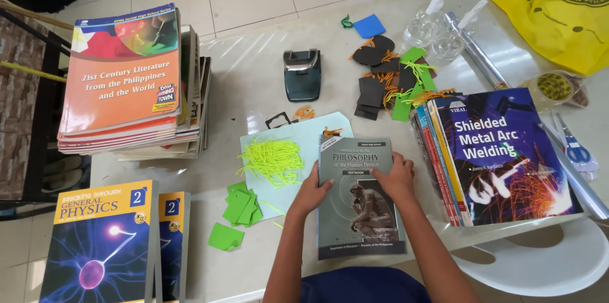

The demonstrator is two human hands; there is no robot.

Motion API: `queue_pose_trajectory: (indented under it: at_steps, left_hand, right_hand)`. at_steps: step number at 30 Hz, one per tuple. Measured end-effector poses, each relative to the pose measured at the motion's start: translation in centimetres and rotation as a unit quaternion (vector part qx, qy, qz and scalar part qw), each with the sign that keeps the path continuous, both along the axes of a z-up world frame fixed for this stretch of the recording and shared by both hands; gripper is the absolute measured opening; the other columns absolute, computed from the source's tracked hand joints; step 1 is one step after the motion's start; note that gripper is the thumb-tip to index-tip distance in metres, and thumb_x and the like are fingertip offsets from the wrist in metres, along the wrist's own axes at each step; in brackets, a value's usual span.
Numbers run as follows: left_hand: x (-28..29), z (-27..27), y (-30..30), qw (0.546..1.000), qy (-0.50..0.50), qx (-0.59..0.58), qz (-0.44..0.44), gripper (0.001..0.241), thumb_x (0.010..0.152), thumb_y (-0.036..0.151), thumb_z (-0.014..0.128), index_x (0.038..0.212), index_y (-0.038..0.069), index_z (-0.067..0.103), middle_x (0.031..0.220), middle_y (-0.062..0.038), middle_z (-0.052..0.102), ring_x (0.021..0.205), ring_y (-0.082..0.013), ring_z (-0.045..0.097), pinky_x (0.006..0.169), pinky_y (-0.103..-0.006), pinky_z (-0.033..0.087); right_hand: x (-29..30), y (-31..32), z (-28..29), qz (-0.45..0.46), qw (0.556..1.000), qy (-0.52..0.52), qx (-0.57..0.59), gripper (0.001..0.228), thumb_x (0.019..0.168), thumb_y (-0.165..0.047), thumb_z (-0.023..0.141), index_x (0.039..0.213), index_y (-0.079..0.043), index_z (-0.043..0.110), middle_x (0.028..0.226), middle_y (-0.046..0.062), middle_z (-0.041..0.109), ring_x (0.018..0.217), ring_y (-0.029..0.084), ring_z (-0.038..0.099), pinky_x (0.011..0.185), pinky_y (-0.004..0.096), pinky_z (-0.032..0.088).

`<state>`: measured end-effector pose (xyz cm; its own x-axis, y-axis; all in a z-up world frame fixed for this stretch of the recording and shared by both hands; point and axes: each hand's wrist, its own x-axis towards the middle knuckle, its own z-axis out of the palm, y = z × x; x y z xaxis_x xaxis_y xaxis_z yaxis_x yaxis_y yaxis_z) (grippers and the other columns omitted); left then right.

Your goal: Placing decorative bookmarks inside a series of textbooks and organizing them into stacks.

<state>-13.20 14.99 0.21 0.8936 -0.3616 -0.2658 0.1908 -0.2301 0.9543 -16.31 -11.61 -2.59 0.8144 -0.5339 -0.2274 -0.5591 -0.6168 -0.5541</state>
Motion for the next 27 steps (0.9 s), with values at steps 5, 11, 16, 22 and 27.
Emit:
queue_pose_trajectory:
  at_steps: [5,11,16,22,27]
  left_hand:
    - [0.8,2.8,1.1,0.985,0.102,-0.134,0.031,0.070,0.090,0.004,0.066,0.154,0.006,0.038,0.141,-0.013,0.060,0.128,-0.0238,0.057,0.107,-0.0358,0.046]
    - [2.2,9.7,1.5,0.947,0.146,-0.283,0.045,0.071,0.089,0.001,0.064,0.155,0.007,0.038,0.145,-0.012,0.058,0.131,-0.0235,0.056,0.108,-0.0371,0.047]
    - [3.4,12.2,-1.5,0.940,0.119,-0.318,0.036,0.071,0.090,0.001,0.063,0.156,0.008,0.036,0.147,-0.011,0.056,0.133,-0.0221,0.055,0.109,-0.0364,0.046]
    - [3.6,12.8,-9.5,0.943,0.101,-0.317,0.033,0.063,0.093,0.002,0.064,0.150,0.007,0.039,0.141,-0.012,0.058,0.128,-0.0218,0.057,0.107,-0.0367,0.048]
    - [2.4,12.4,-16.7,0.953,0.099,-0.281,0.058,0.056,0.094,0.007,0.063,0.142,0.006,0.035,0.135,-0.016,0.058,0.123,-0.0227,0.059,0.103,-0.0374,0.050]
  right_hand:
    - [0.3,-1.2,1.6,0.027,0.999,0.019,0.043,0.095,0.069,-0.048,0.088,0.147,-0.010,0.048,0.139,0.025,0.051,0.126,0.044,0.054,0.107,0.048,0.045]
    - [1.6,-2.2,9.5,0.039,0.973,-0.043,0.222,0.073,0.083,-0.046,0.079,0.140,-0.006,0.059,0.128,0.019,0.070,0.119,0.027,0.066,0.102,0.038,0.050]
    - [1.3,-5.3,15.5,0.057,0.902,-0.079,0.421,0.057,0.090,-0.030,0.072,0.140,-0.004,0.061,0.127,0.008,0.073,0.113,0.016,0.067,0.097,0.032,0.051]
    - [-0.5,-12.7,16.9,0.001,0.877,-0.136,0.461,0.043,0.091,-0.011,0.072,0.129,0.004,0.060,0.111,0.012,0.073,0.097,0.018,0.069,0.084,0.034,0.056]
    - [-2.3,-18.9,16.6,-0.017,0.932,-0.153,0.329,0.045,0.089,-0.012,0.073,0.130,0.001,0.060,0.109,0.011,0.074,0.095,0.015,0.070,0.083,0.031,0.056]
